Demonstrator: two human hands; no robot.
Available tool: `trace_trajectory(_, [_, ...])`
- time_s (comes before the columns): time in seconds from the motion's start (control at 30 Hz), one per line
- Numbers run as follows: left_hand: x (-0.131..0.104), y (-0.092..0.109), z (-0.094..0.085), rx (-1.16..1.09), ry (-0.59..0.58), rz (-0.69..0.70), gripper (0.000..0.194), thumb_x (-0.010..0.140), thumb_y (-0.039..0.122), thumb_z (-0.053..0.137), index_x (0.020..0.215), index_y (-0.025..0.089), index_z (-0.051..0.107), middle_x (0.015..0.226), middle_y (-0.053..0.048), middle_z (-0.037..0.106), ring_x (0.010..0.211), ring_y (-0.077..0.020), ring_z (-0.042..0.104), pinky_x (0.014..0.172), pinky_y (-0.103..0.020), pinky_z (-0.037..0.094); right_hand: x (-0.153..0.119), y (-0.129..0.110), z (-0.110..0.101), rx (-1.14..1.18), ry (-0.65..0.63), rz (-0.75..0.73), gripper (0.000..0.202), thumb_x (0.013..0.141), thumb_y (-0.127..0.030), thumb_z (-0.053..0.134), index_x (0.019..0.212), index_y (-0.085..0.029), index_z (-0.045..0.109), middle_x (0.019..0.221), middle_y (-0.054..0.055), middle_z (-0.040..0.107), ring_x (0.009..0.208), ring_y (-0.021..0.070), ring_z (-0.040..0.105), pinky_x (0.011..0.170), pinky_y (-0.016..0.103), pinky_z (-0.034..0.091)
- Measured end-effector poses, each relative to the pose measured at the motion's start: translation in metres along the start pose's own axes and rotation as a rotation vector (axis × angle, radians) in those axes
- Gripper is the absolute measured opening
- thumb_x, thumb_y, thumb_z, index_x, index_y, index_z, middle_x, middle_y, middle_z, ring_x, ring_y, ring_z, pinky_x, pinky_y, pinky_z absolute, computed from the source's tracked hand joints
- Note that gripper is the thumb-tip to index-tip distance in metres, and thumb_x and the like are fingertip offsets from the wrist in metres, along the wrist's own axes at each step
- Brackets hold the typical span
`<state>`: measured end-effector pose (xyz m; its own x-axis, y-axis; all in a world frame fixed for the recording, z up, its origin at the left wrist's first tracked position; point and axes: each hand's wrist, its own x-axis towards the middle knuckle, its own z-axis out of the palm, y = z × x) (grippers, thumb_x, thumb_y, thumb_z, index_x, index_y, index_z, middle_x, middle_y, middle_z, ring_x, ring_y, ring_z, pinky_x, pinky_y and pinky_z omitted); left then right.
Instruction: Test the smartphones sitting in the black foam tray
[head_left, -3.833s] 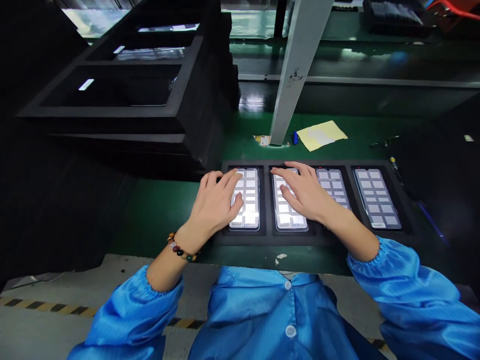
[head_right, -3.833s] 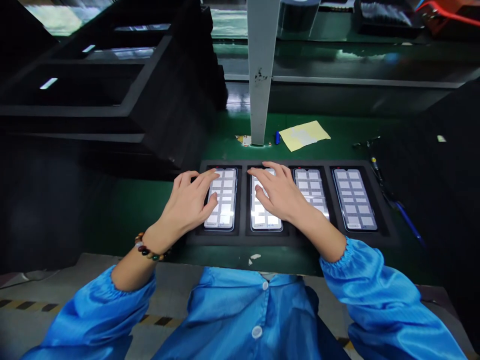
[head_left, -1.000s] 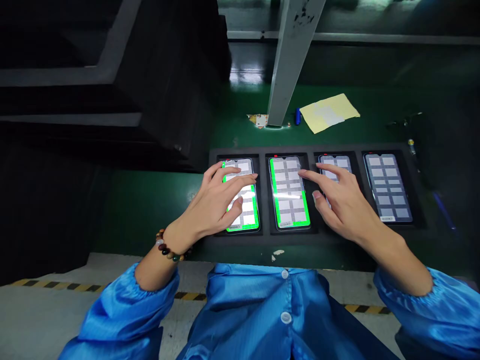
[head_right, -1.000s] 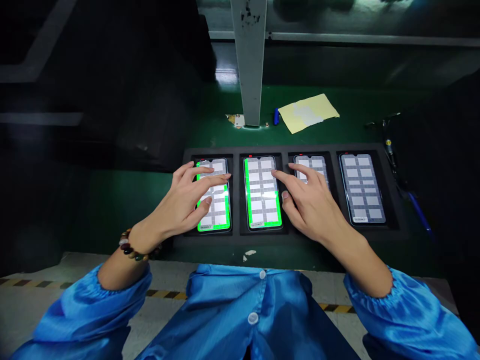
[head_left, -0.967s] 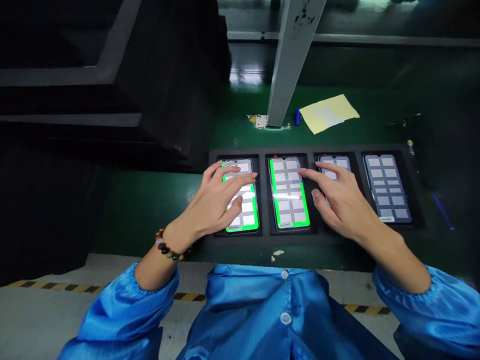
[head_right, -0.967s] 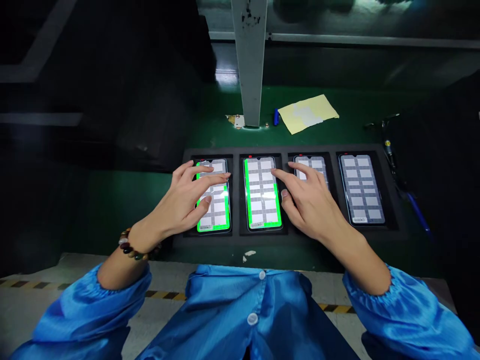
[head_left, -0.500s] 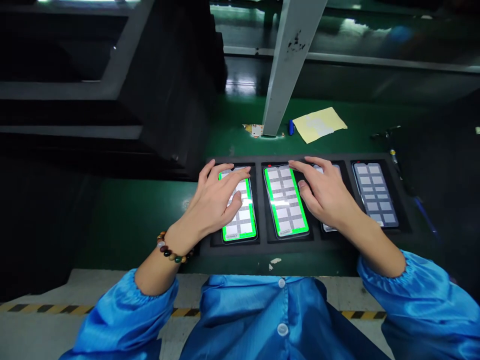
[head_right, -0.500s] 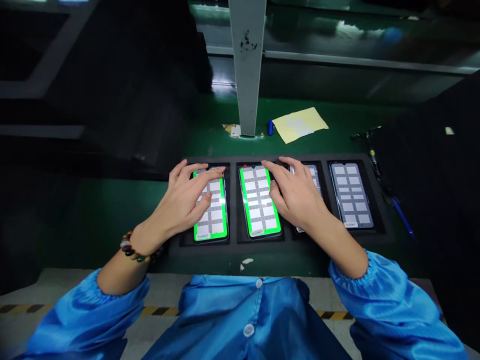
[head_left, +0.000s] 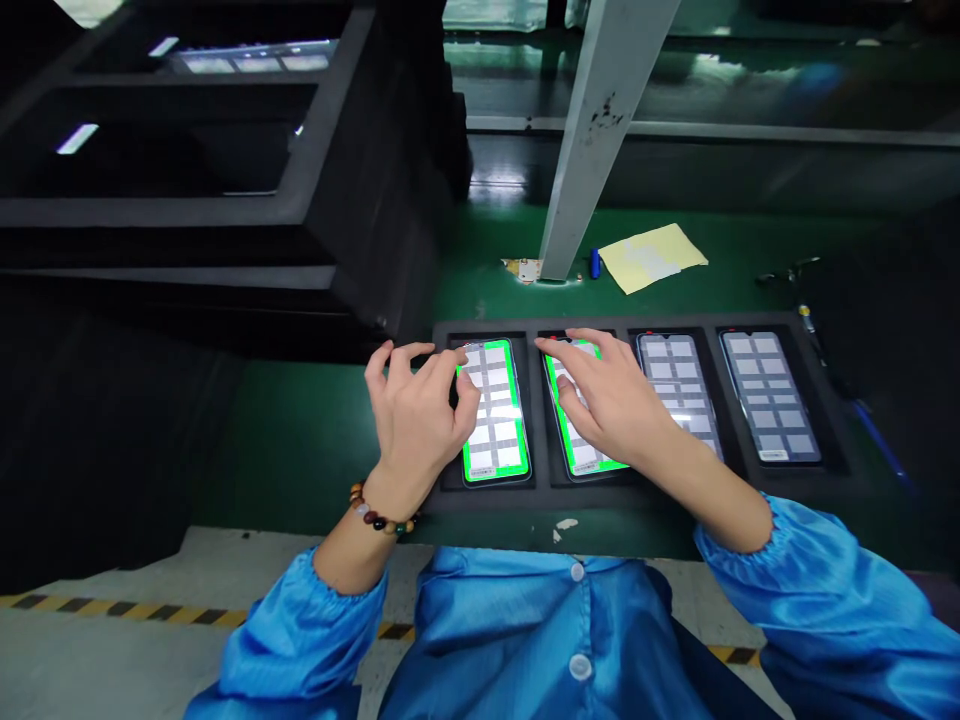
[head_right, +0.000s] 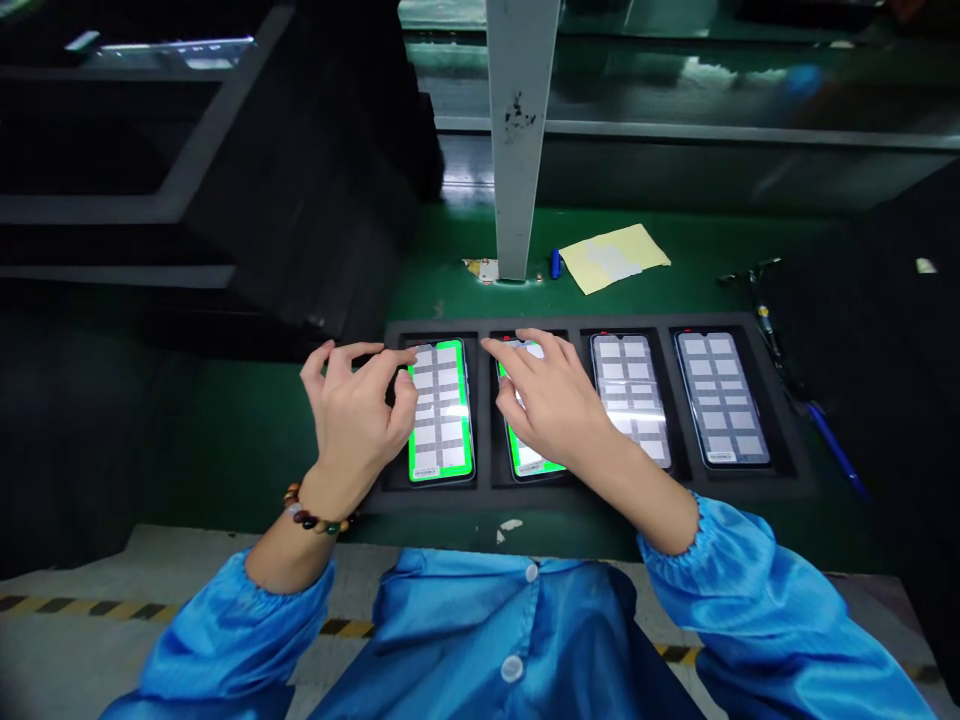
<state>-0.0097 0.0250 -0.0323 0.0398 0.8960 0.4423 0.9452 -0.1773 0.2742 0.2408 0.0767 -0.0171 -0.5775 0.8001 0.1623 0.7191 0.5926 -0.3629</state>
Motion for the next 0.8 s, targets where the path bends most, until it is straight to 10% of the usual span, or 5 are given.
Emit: trace_trajectory(0.8, [0.005, -0.001, 0.001, -0.050, -0.096, 0.058, 0.027, 0.101, 0.026, 0.058, 0.122, 0.020, 0.074, 0.121, -0.006, 0.083, 0.124, -0.0356, 0.067, 0.110, -0.058, 0.034, -0.013, 0.026, -0.011, 0.015, 0.049, 0.055, 0.047, 0.110, -0.028, 0.044, 0.152, -0.018, 0.062, 0.141, 0.014, 0.077, 0.146, 0.0374, 0.056, 0.118, 0.060, 0.043])
